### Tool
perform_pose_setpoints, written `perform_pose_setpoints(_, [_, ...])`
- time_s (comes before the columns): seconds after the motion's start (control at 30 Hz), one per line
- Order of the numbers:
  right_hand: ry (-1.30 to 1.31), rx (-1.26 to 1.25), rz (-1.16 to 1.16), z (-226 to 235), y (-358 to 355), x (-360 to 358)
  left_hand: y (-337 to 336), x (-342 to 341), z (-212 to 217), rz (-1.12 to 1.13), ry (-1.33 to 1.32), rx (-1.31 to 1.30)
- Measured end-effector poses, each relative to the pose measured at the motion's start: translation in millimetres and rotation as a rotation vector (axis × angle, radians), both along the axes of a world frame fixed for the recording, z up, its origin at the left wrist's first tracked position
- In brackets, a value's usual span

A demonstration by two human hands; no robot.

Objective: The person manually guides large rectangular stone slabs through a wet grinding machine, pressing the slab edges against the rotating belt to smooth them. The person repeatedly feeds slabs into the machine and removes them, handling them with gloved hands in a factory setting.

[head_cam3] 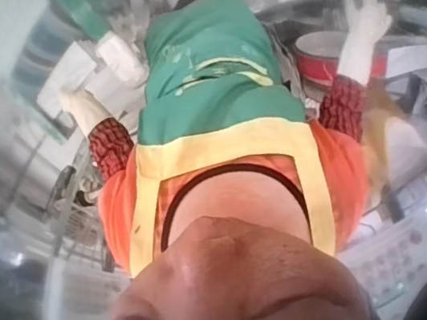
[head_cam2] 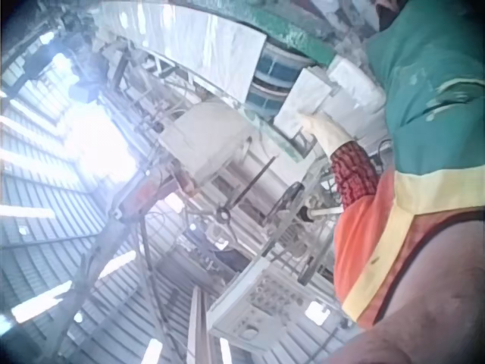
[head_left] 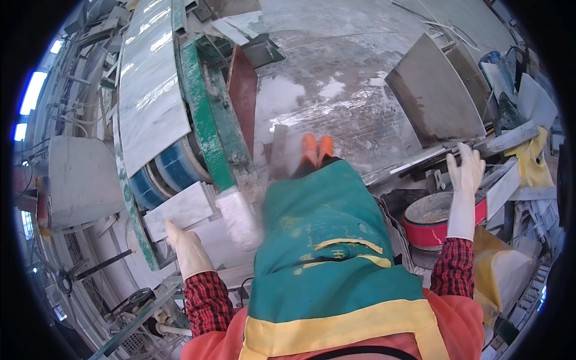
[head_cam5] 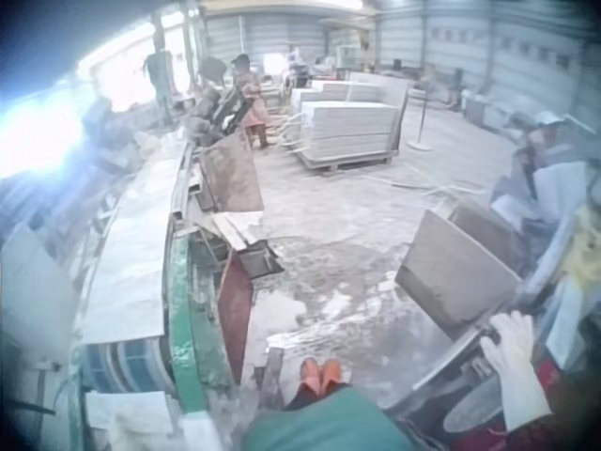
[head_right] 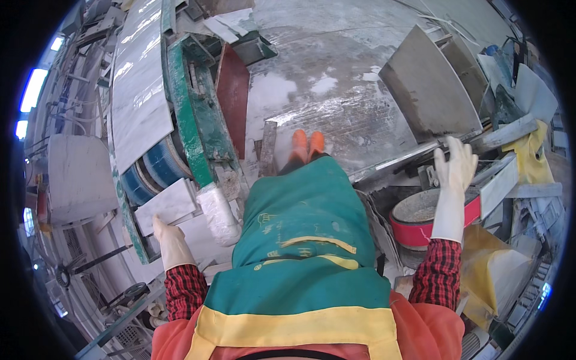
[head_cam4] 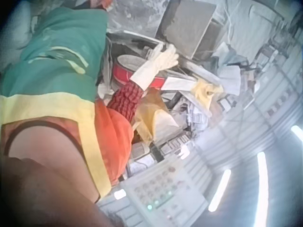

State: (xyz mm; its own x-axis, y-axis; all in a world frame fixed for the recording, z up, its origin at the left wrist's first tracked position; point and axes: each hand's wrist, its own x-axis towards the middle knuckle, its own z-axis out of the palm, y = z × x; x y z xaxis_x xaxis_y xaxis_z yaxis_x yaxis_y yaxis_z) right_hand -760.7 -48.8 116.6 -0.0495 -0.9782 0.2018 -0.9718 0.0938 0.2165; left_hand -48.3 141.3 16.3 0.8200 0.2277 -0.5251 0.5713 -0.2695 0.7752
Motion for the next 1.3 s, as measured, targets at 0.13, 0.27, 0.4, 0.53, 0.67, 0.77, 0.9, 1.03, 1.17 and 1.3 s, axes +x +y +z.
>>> perform_pose_setpoints(0.13, [0.119,-0.209,-0.323,-6.9,47.7,-92.9,-4.7,21.8,-12.2,-0.294,-0.922,0.675])
perform_pose_setpoints(0.27, [0.160,-0.160,-0.700,-44.1,119.4,-164.4,-77.3,-7.3,41.5,-0.799,-1.319,0.418])
perform_pose_setpoints(0.4, [-0.175,-0.262,-0.757,-13.8,81.5,-122.0,-131.3,-7.9,28.0,-1.110,-1.565,0.140])
perform_pose_setpoints(0.53, [0.000,-0.494,-0.653,-28.6,83.0,-127.7,-182.2,-101.4,67.0,-1.617,-1.523,0.232])
perform_pose_setpoints(0.67, [-0.116,-0.419,-0.735,-13.6,98.8,-109.4,-219.7,-100.7,50.8,-1.858,-1.599,0.310])
perform_pose_setpoints(0.77, [-0.074,-0.497,-0.725,-17.2,104.9,-111.9,-216.3,-115.4,38.9,-1.914,-1.543,0.472])
perform_pose_setpoints(0.9, [0.009,-0.610,-0.630,-24.3,105.7,-107.3,-212.1,-109.1,36.6,-1.917,-1.545,0.396])
perform_pose_setpoints(1.03, [-0.080,-0.535,-0.651,-10.6,107.4,-96.6,-206.6,-115.3,43.3,-1.900,-1.536,0.347])
perform_pose_setpoints(1.17, [-0.088,-0.541,-0.642,-13.6,105.6,-92.0,-209.0,-113.7,41.8,-1.907,-1.557,0.383])
perform_pose_setpoints(1.3, [-0.032,-0.601,-0.607,-16.2,109.1,-91.7,-210.7,-114.5,41.2,-1.901,-1.536,0.371])
